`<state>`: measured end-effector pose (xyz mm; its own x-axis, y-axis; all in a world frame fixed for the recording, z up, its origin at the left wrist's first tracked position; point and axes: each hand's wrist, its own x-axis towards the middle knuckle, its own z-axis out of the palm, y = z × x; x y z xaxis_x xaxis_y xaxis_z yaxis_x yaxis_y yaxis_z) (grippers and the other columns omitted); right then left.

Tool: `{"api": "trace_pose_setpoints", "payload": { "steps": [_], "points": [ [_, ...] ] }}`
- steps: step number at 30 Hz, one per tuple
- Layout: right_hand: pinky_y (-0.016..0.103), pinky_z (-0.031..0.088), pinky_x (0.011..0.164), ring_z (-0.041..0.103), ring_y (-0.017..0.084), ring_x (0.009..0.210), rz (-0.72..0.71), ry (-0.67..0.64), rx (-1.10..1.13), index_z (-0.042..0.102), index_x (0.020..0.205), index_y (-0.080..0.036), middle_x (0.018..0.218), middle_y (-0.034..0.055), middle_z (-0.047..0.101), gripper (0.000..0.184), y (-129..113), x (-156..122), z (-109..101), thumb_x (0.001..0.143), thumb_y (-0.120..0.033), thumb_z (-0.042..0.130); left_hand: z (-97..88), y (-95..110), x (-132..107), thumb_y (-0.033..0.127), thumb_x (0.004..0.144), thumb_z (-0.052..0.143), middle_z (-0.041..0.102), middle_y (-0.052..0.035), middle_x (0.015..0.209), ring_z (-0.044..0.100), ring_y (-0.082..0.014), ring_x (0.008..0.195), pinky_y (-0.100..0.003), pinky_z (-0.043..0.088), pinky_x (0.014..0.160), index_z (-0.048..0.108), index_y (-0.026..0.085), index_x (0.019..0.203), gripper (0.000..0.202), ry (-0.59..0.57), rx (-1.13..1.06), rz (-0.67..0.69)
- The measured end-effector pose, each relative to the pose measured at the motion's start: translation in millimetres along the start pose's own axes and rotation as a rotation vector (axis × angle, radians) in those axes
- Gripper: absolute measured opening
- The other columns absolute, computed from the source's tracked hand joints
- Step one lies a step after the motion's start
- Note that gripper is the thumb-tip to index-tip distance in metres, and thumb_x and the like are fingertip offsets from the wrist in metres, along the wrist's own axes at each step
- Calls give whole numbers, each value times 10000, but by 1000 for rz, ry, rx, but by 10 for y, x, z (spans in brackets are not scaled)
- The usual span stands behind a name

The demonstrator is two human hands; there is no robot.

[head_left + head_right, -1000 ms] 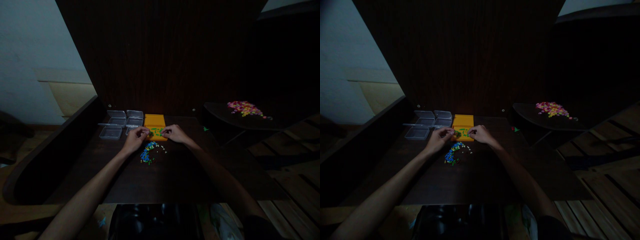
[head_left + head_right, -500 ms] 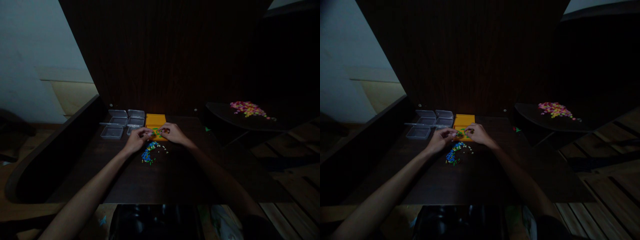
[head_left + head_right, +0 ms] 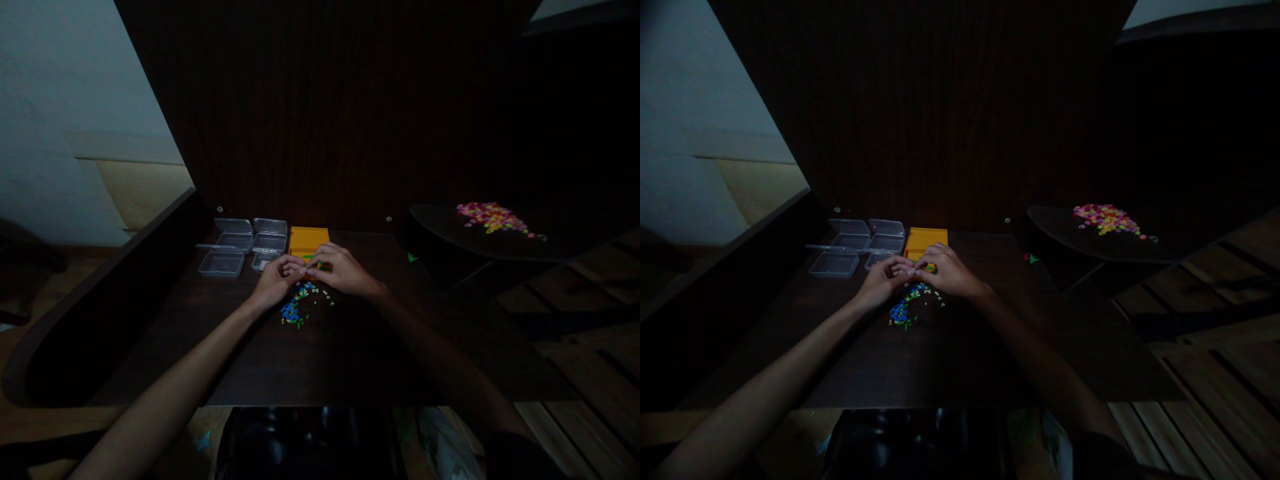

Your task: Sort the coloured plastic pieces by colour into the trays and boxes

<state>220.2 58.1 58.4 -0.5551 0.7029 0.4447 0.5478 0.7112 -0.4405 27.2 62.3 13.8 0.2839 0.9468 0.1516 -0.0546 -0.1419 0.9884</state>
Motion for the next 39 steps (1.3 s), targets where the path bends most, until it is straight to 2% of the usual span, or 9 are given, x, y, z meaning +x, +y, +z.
{"api": "trace_pose_setpoints", "payload": {
  "steps": [3,5,8,11,15,20,27,34,39],
  "points": [
    [332,441,801,567,192,851,11,-56,-10,729,867,-199,846,50,661,121,30,-21,-40,909,-277,648,23,-41,-6,462,680,803,683,-33,742,636,-155,665,-294,522,651,656,140,892,412,-19,12,3],
    [323,440,800,574,192,862,27,-81,-3,720,859,-191,853,52,670,111,61,-40,-82,908,-252,641,31,-46,-21,433,744,755,695,-47,771,646,-167,699,-307,524,683,663,136,945,370,-37,79,25],
    [304,438,774,582,189,851,80,-60,-7,712,844,-173,852,56,674,89,141,-69,-140,890,-202,642,34,-23,-64,300,876,615,714,-72,875,647,-192,823,-347,519,803,695,151,999,209,-95,409,174],
    [280,428,730,577,172,801,142,-55,-38,713,829,-154,826,51,664,71,259,-95,-160,862,-161,652,45,-18,-112,195,902,556,696,-83,963,590,-226,962,-389,487,911,736,180,988,200,-210,790,397],
    [260,412,717,581,158,784,204,-120,-80,720,817,-144,815,44,659,77,413,-123,-126,843,-117,653,82,-68,-140,223,922,547,643,-101,953,530,-245,970,-399,491,905,751,164,982,221,-275,1004,517],
    [248,407,697,581,150,761,264,-190,-109,736,816,-136,826,50,648,74,501,-151,-54,842,-124,668,99,-83,-137,240,926,548,619,-102,959,521,-243,954,-390,494,897,756,163,996,233,-303,1066,519],
    [255,413,723,567,163,804,258,-232,-187,763,818,-147,832,53,631,120,466,-142,-16,820,-85,661,96,-67,-133,220,905,560,617,-99,950,530,-246,959,-394,494,904,735,147,958,196,-304,1056,476],
    [262,437,726,579,160,787,285,-156,-178,778,906,-153,840,51,625,171,465,-188,-63,837,-87,635,113,-60,-141,206,907,542,608,-88,941,528,-243,959,-396,488,915,698,155,909,165,-311,1007,439],
    [261,446,725,586,155,775,251,-74,-151,771,891,-159,838,46,620,159,456,-246,-90,838,-92,637,112,-80,-143,220,889,568,591,-96,990,513,-259,998,-422,473,948,693,156,929,147,-307,1004,396]
  ]
}}
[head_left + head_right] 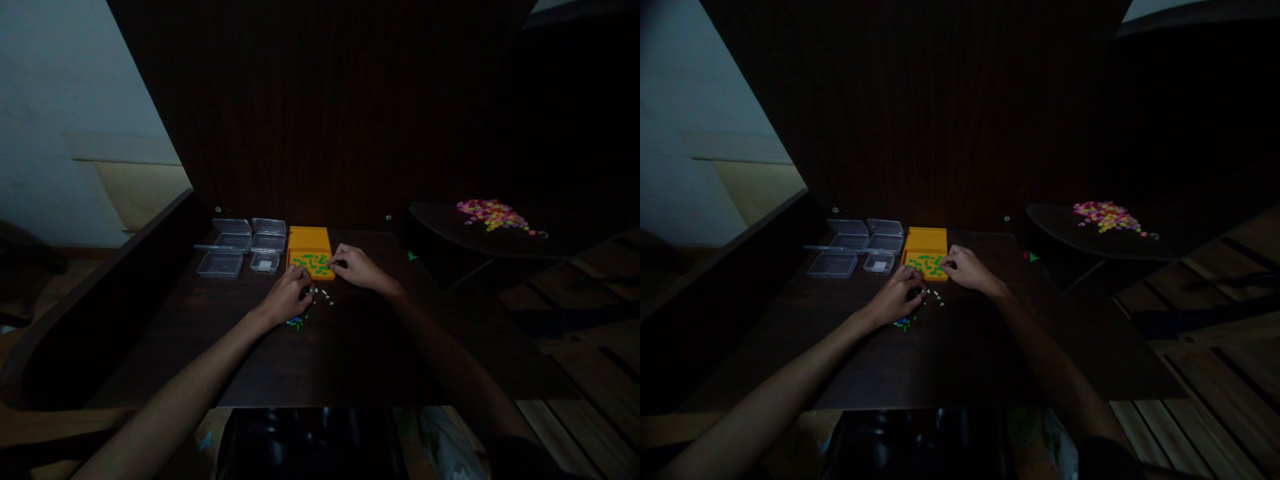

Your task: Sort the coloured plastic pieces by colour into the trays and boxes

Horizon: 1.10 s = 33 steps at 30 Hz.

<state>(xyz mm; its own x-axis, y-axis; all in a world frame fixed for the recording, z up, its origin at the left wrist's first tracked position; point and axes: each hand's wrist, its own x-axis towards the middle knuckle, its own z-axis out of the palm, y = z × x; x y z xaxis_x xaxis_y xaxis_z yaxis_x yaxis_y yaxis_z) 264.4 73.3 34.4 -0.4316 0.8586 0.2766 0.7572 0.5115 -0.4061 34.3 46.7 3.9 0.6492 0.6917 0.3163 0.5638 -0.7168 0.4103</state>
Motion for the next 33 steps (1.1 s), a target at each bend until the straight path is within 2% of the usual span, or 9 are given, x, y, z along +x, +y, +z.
{"api": "trace_pose_setpoints", "payload": {
  "steps": [13,21,25,28,33],
  "points": [
    [267,472,730,574,145,761,-71,37,72,767,898,-175,851,41,607,166,-124,-146,2,859,-125,614,5,5,14,162,859,558,585,-82,997,514,-244,1008,-410,459,974,668,178,890,116,2,-60,6],
    [269,484,736,581,143,751,-76,44,104,763,886,-154,846,51,627,159,-128,-144,39,855,-129,609,-24,4,10,177,918,482,595,-94,990,525,-243,983,-425,453,955,645,171,877,168,-20,-73,41],
    [271,479,702,578,148,734,-126,106,134,758,890,-152,827,55,629,182,-181,-149,55,856,-119,582,-74,17,16,213,946,480,626,-79,977,546,-225,979,-392,451,927,605,183,914,133,84,-245,39],
    [267,472,663,564,145,704,-182,189,192,748,908,-164,809,50,627,177,-272,-161,57,861,-149,578,-103,13,33,270,948,500,629,-58,908,570,-207,903,-355,456,857,604,179,908,143,203,-415,-44],
    [255,457,601,537,139,654,-219,272,266,731,917,-178,770,42,616,151,-468,-177,85,881,-237,597,-114,-6,61,435,914,559,629,-41,850,579,-189,828,-310,449,782,626,165,896,279,221,-715,-154]
  ]
}}
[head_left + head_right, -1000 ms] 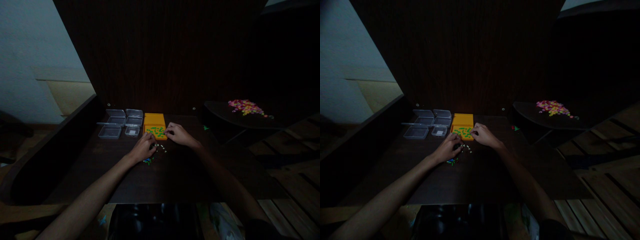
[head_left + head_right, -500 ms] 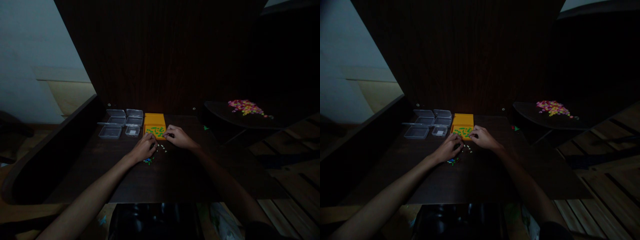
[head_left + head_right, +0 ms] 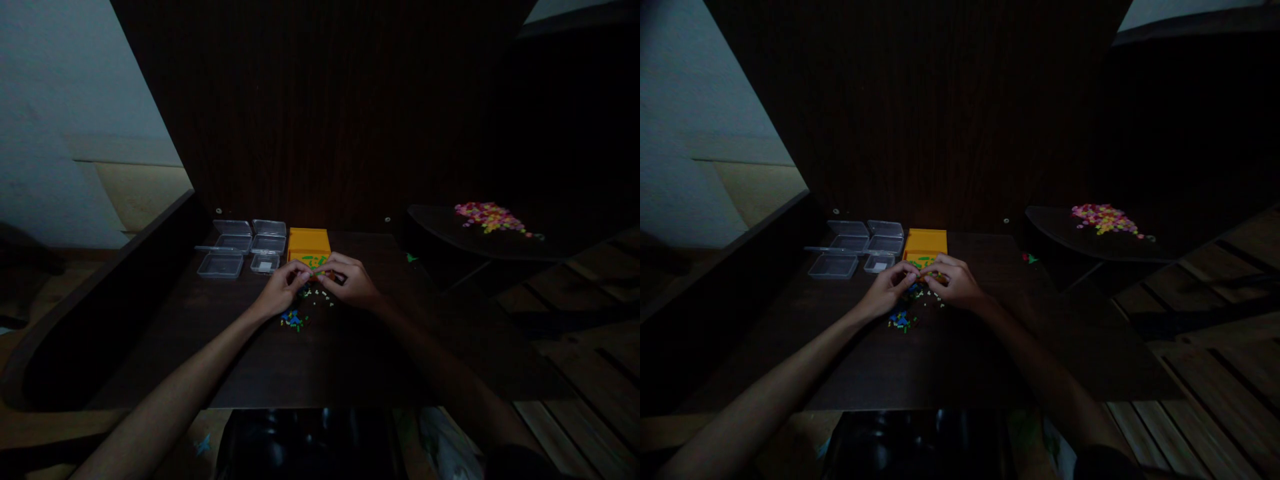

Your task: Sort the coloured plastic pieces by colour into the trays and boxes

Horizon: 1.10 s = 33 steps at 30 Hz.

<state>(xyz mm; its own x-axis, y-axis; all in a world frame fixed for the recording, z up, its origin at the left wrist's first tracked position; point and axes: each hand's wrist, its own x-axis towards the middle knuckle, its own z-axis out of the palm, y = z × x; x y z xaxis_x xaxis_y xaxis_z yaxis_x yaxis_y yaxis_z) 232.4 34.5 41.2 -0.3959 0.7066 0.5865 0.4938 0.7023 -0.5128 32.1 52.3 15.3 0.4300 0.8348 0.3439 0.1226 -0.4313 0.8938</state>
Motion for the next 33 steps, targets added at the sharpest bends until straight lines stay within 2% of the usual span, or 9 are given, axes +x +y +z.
{"api": "trace_pose_setpoints", "payload": {
  "steps": [3,7,14,21,25,28,30,33],
  "points": [
    [253,454,576,518,134,630,-10,39,20,725,923,-176,753,39,603,166,-58,5,55,892,-294,613,1,3,6,538,872,597,635,-36,846,583,-184,831,-300,452,787,625,162,872,377,19,-120,-28],
    [252,454,553,517,130,620,-38,91,58,732,941,-173,753,38,597,185,-61,5,94,898,-323,632,-3,28,7,618,827,619,637,-35,833,588,-183,827,-299,462,786,641,156,869,464,25,-144,-45],
    [262,457,537,516,130,601,-22,116,77,749,931,-184,759,43,611,203,-39,3,139,913,-346,629,-15,51,10,652,794,633,629,-31,801,581,-183,807,-303,465,782,637,161,836,492,21,-153,-72],
    [268,449,585,528,141,644,21,20,25,708,915,-178,780,43,609,189,-71,106,118,934,-319,584,-53,34,47,681,786,606,631,-22,769,581,-177,775,-297,470,771,618,160,787,521,90,-121,-90],
    [265,423,606,496,132,637,54,-18,-4,685,886,-162,791,32,591,174,14,212,38,935,-279,565,-113,47,61,604,872,536,640,-19,773,588,-174,769,-284,470,751,614,170,810,446,204,4,-83],
    [260,415,627,506,130,664,62,-81,-43,682,881,-147,808,32,590,148,175,282,-7,923,-230,566,-175,51,52,470,929,512,643,-17,770,581,-167,720,-280,463,708,626,175,872,321,281,222,-76],
    [257,419,659,540,138,718,79,-154,-103,690,866,-146,842,39,601,123,295,317,-13,903,-190,581,-208,45,43,385,950,491,658,-29,813,592,-172,734,-294,471,736,631,176,910,255,274,385,-39],
    [267,415,699,568,157,782,100,-287,-249,716,897,-143,885,58,613,128,428,358,12,898,-172,592,-223,23,32,302,961,460,668,-59,874,620,-196,808,-331,490,816,626,172,934,212,196,574,43]
  ]
}}
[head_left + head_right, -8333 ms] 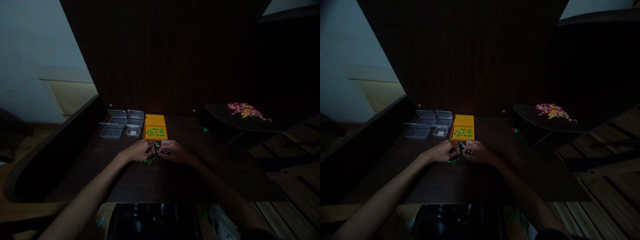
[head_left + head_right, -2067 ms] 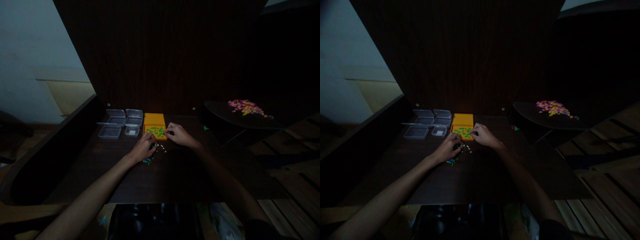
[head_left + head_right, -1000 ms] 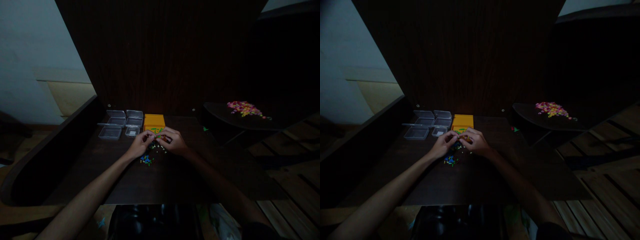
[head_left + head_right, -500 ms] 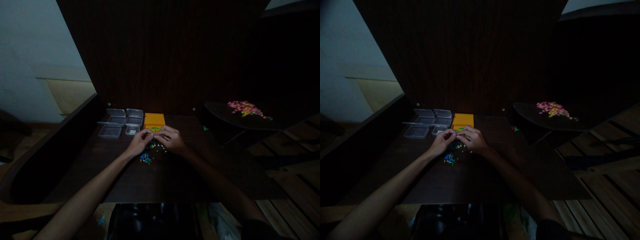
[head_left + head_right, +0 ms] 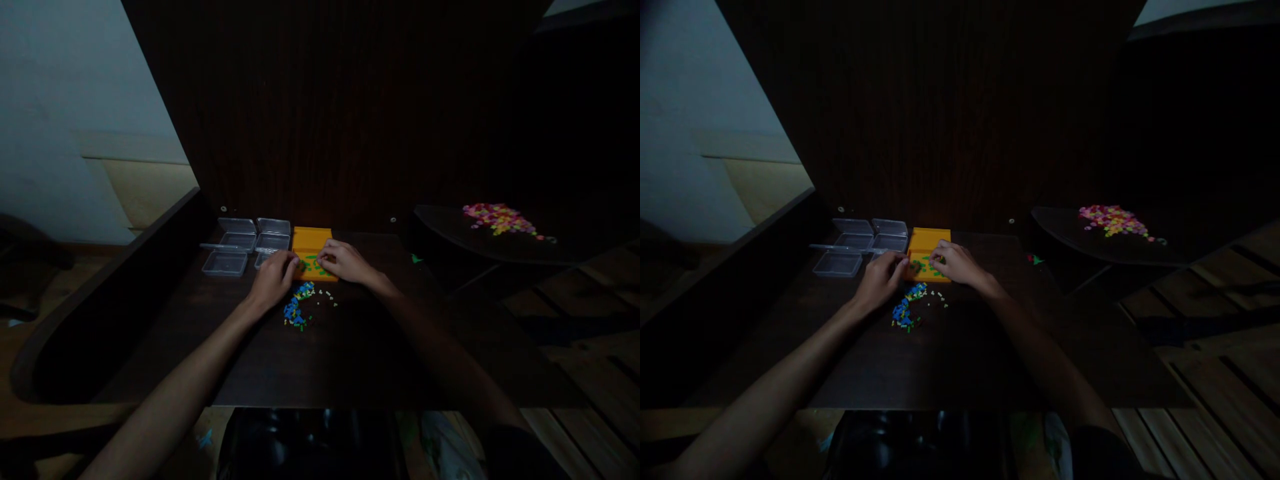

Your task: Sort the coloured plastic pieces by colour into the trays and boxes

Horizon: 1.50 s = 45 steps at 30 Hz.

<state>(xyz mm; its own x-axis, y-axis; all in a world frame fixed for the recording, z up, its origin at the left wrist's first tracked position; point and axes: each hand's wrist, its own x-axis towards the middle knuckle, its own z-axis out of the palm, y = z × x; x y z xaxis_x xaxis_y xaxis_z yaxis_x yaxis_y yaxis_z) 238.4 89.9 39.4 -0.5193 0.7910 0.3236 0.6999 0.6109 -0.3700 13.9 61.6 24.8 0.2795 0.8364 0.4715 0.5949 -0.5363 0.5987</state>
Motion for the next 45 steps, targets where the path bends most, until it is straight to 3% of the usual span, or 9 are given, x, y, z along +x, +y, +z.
{"api": "trace_pose_setpoints", "payload": {
  "steps": [4,10,17,26,31,37,45],
  "points": [
    [268,401,712,568,165,811,15,-120,-147,738,974,-165,930,65,614,164,51,85,68,921,-205,588,36,-18,-24,240,950,450,667,-86,916,634,-221,862,-362,511,835,622,165,955,187,-101,131,74],
    [263,399,710,577,169,834,-2,-159,-197,743,1032,-179,963,68,601,202,86,194,180,941,-224,568,48,-20,-41,172,914,468,671,-100,954,648,-237,901,-353,528,805,627,164,955,164,-227,262,80],
    [270,402,686,602,190,872,-8,-194,-272,747,1031,-189,1019,87,609,231,79,208,222,955,-239,535,35,-7,-39,170,904,476,669,-120,1024,660,-258,936,-362,542,796,629,154,1036,202,-307,333,66],
    [271,429,748,607,184,880,39,-174,-267,728,1137,-191,1027,81,629,285,63,165,183,945,-174,518,19,17,-40,170,900,495,673,-112,1054,665,-253,948,-356,545,810,625,160,1066,211,-328,353,49],
    [263,419,737,582,168,843,12,-158,-228,727,1116,-181,1001,75,625,264,-10,79,130,937,-157,534,21,-62,-32,161,912,482,671,-108,1069,666,-241,955,-353,543,832,619,166,1054,198,-320,273,64],
    [253,417,713,560,146,785,-79,-63,-77,737,1056,-172,915,56,612,242,-106,-181,159,914,-121,548,-19,-115,-22,142,918,439,624,-98,1055,655,-220,949,-333,535,844,596,163,1053,208,-341,207,177],
    [244,396,671,532,130,744,-100,-114,14,727,1109,-216,897,35,607,227,-297,-434,284,925,-218,595,-180,21,-18,208,829,541,608,-71,1029,653,-208,817,-321,521,746,615,183,939,135,-538,277,264]
  ]
}}
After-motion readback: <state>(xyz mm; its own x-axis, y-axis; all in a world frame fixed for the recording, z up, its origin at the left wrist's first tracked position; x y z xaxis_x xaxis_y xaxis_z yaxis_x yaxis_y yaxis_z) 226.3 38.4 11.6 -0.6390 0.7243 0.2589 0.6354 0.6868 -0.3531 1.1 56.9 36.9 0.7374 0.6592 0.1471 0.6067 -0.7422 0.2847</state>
